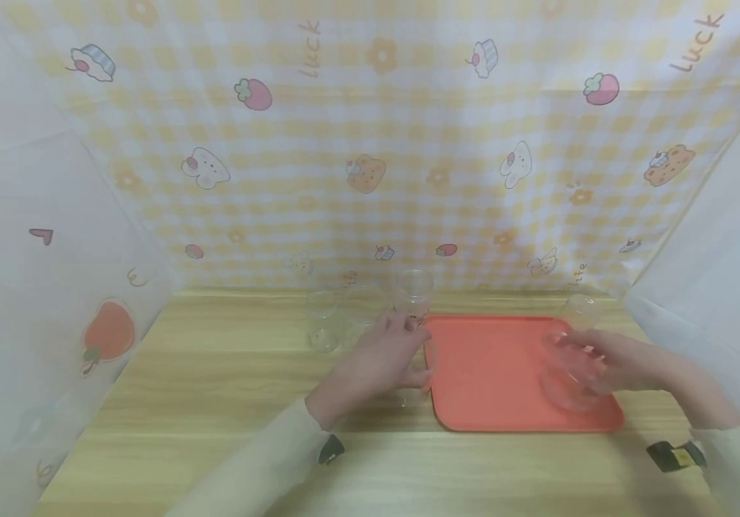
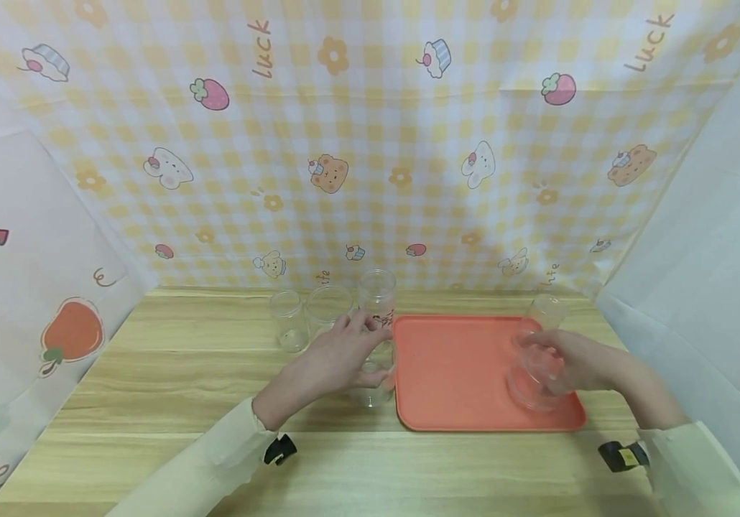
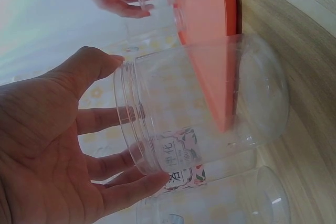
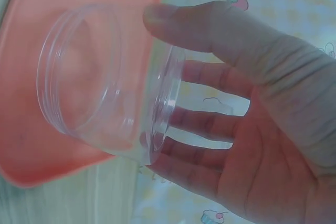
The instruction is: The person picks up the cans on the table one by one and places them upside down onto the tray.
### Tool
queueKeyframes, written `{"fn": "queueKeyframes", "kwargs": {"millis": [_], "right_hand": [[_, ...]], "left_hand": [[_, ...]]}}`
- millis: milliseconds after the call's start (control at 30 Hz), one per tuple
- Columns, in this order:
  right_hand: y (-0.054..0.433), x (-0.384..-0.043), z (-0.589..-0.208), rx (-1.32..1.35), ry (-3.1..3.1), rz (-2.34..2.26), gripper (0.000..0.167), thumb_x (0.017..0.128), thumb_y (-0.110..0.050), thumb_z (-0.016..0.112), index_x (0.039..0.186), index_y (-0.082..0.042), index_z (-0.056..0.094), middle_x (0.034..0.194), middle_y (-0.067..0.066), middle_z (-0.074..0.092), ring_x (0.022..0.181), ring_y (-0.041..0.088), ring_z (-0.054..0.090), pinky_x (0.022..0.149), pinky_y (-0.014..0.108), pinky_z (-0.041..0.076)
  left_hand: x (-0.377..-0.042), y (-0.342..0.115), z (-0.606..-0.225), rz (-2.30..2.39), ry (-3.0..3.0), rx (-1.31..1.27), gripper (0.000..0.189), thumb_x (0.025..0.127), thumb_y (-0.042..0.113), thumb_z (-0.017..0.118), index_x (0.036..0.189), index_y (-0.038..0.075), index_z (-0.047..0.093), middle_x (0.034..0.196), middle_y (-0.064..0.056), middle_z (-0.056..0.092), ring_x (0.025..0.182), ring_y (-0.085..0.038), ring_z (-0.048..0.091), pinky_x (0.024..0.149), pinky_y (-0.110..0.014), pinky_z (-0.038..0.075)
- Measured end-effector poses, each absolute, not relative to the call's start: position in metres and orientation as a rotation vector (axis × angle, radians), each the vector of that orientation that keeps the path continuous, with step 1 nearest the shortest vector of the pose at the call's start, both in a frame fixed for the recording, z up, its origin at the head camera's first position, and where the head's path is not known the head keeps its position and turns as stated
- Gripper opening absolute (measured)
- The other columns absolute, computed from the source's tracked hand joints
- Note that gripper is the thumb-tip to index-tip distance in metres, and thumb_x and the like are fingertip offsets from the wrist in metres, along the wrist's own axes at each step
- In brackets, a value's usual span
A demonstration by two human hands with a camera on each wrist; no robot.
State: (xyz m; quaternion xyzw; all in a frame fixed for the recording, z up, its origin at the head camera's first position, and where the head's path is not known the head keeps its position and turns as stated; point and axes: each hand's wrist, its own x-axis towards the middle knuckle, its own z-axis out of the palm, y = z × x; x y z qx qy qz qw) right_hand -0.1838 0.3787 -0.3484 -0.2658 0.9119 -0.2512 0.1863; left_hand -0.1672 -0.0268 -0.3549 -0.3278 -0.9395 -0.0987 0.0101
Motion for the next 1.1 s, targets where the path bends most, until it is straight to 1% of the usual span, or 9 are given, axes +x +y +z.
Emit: {"fn": "queueKeyframes", "kwargs": {"millis": [100, 167, 300, 400, 600, 700, 800, 933, 1100], "right_hand": [[0.382, -0.183, -0.350, -0.726, 2.578, -0.682, 0.077, 0.073, -0.011, 0.087, 0.138, 0.010, 0.051, 0.094, 0.004, 0.060, 0.076, 0.018, 0.055, 0.059, 0.027, 0.049], [0.384, -0.183, -0.352, -0.734, 2.587, -0.676, 0.077, 0.072, -0.011, 0.088, 0.138, 0.010, 0.052, 0.097, 0.003, 0.060, 0.080, 0.018, 0.055, 0.060, 0.027, 0.048], [0.387, -0.183, -0.359, -0.807, 2.593, -0.691, 0.070, 0.074, -0.003, 0.085, 0.134, 0.012, 0.053, 0.086, 0.001, 0.056, 0.070, 0.013, 0.052, 0.056, 0.026, 0.046], [0.389, -0.184, -0.364, -0.885, 2.608, -0.690, 0.066, 0.073, 0.000, 0.084, 0.130, 0.014, 0.054, 0.084, 0.000, 0.053, 0.065, 0.010, 0.048, 0.054, 0.025, 0.043], [0.390, -0.183, -0.367, -0.897, 2.661, -0.611, 0.071, 0.069, -0.004, 0.089, 0.130, 0.011, 0.055, 0.102, 0.007, 0.055, 0.073, 0.012, 0.048, 0.061, 0.028, 0.044], [0.391, -0.182, -0.368, -0.884, 2.680, -0.586, 0.073, 0.067, -0.004, 0.090, 0.131, 0.010, 0.055, 0.103, 0.007, 0.055, 0.075, 0.012, 0.047, 0.063, 0.029, 0.044], [0.391, -0.182, -0.369, -0.923, 2.712, -0.548, 0.073, 0.066, -0.004, 0.091, 0.129, 0.010, 0.057, 0.111, 0.012, 0.059, 0.082, 0.013, 0.049, 0.067, 0.031, 0.046], [0.390, -0.182, -0.369, -0.966, 2.741, -0.498, 0.070, 0.066, -0.006, 0.091, 0.127, 0.008, 0.058, 0.114, 0.020, 0.061, 0.089, 0.019, 0.053, 0.071, 0.035, 0.050], [0.389, -0.181, -0.370, -1.016, 2.776, -0.452, 0.068, 0.066, -0.007, 0.091, 0.124, 0.007, 0.058, 0.110, 0.018, 0.061, 0.089, 0.021, 0.055, 0.071, 0.037, 0.053]], "left_hand": [[-0.167, -0.027, -0.355, -0.308, -2.940, -1.021, 0.052, 0.091, 0.045, 0.074, 0.133, 0.016, 0.063, 0.126, -0.011, 0.058, 0.113, -0.028, 0.051, 0.096, -0.035, 0.048], [-0.167, -0.027, -0.355, -0.312, -2.943, -1.018, 0.052, 0.091, 0.045, 0.074, 0.133, 0.016, 0.063, 0.126, -0.011, 0.058, 0.114, -0.028, 0.051, 0.096, -0.035, 0.048], [-0.167, -0.027, -0.354, -0.329, -2.951, -1.010, 0.052, 0.090, 0.044, 0.075, 0.132, 0.016, 0.064, 0.126, -0.012, 0.058, 0.114, -0.028, 0.051, 0.094, -0.035, 0.049], [-0.167, -0.027, -0.354, -0.353, -2.962, -1.001, 0.052, 0.090, 0.044, 0.075, 0.132, 0.016, 0.063, 0.126, -0.012, 0.058, 0.114, -0.029, 0.050, 0.094, -0.036, 0.050], [-0.167, -0.025, -0.354, -0.375, -2.986, -0.987, 0.052, 0.088, 0.045, 0.076, 0.130, 0.018, 0.063, 0.124, -0.011, 0.057, 0.112, -0.027, 0.049, 0.089, -0.035, 0.050], [-0.169, -0.023, -0.355, -0.357, -2.980, -0.989, 0.052, 0.087, 0.044, 0.077, 0.130, 0.017, 0.063, 0.121, -0.010, 0.057, 0.108, -0.026, 0.049, 0.084, -0.032, 0.050], [-0.169, -0.023, -0.355, -0.342, -2.969, -0.990, 0.054, 0.087, 0.045, 0.077, 0.131, 0.017, 0.063, 0.122, -0.009, 0.058, 0.108, -0.025, 0.050, 0.081, -0.029, 0.051], [-0.168, -0.022, -0.353, -0.347, -2.971, -0.974, 0.056, 0.086, 0.045, 0.078, 0.132, 0.017, 0.063, 0.125, -0.008, 0.059, 0.111, -0.025, 0.051, 0.083, -0.029, 0.052], [-0.166, -0.022, -0.352, -0.382, -2.975, -0.935, 0.059, 0.081, 0.047, 0.082, 0.130, 0.018, 0.064, 0.124, -0.008, 0.058, 0.108, -0.025, 0.051, 0.077, -0.030, 0.053]]}}
